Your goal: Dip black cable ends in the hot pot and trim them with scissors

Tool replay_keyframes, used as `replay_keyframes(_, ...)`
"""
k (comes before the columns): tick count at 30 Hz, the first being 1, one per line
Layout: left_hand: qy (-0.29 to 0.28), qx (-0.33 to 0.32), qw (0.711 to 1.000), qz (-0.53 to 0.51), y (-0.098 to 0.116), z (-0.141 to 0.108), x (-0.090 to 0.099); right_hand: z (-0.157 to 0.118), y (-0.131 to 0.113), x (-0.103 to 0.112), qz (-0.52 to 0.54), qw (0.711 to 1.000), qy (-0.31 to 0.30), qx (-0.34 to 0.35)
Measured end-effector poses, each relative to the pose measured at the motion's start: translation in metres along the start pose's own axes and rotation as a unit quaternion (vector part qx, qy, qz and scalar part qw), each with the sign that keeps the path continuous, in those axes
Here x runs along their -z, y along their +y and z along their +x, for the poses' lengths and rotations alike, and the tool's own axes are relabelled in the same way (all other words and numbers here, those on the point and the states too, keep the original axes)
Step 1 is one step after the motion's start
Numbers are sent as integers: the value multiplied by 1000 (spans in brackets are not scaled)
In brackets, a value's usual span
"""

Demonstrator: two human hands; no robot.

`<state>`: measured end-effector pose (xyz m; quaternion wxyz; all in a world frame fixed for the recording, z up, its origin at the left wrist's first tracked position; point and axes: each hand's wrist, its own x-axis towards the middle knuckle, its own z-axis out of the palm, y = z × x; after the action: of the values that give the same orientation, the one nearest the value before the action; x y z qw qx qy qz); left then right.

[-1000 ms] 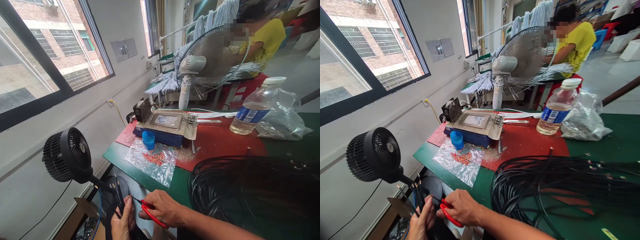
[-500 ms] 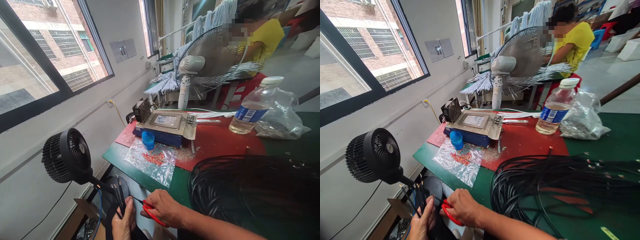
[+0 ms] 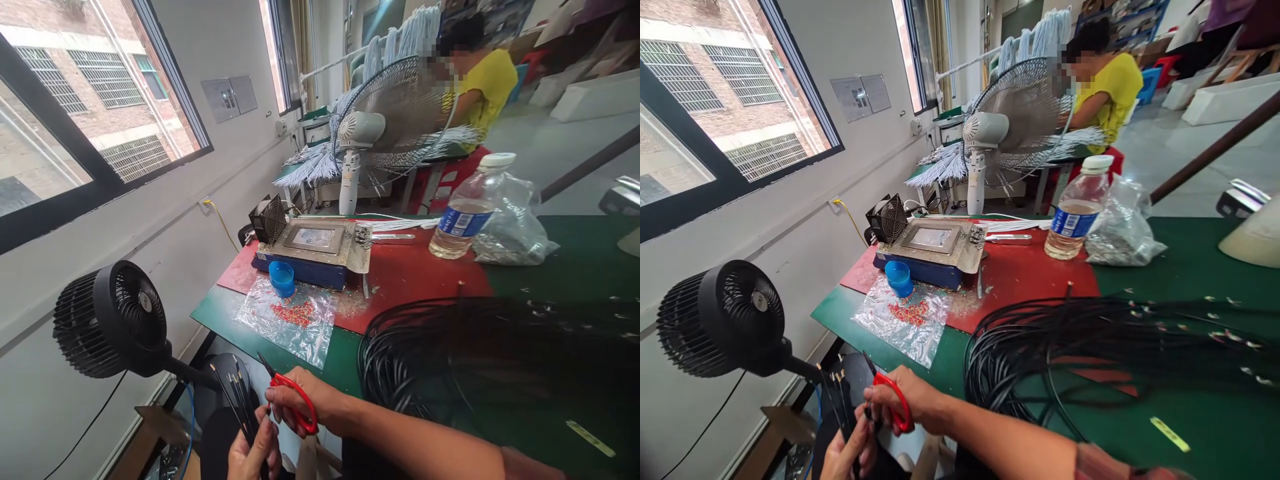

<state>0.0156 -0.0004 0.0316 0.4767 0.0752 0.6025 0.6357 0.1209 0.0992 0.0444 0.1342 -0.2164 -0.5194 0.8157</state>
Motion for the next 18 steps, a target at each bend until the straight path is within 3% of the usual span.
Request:
replay_keyframes(6,-19,-6,999,43,-5,2,4,-2,1,2,-5,1000,-26,6)
replay_keyframes(12,8,-13,999,36,-6,0,2,-2,5,2,-54,997,22,45)
replay_keyframes(18,-65,28,997,-10,-1,-5,-5,-2,1,3,58,996,-66,-19)
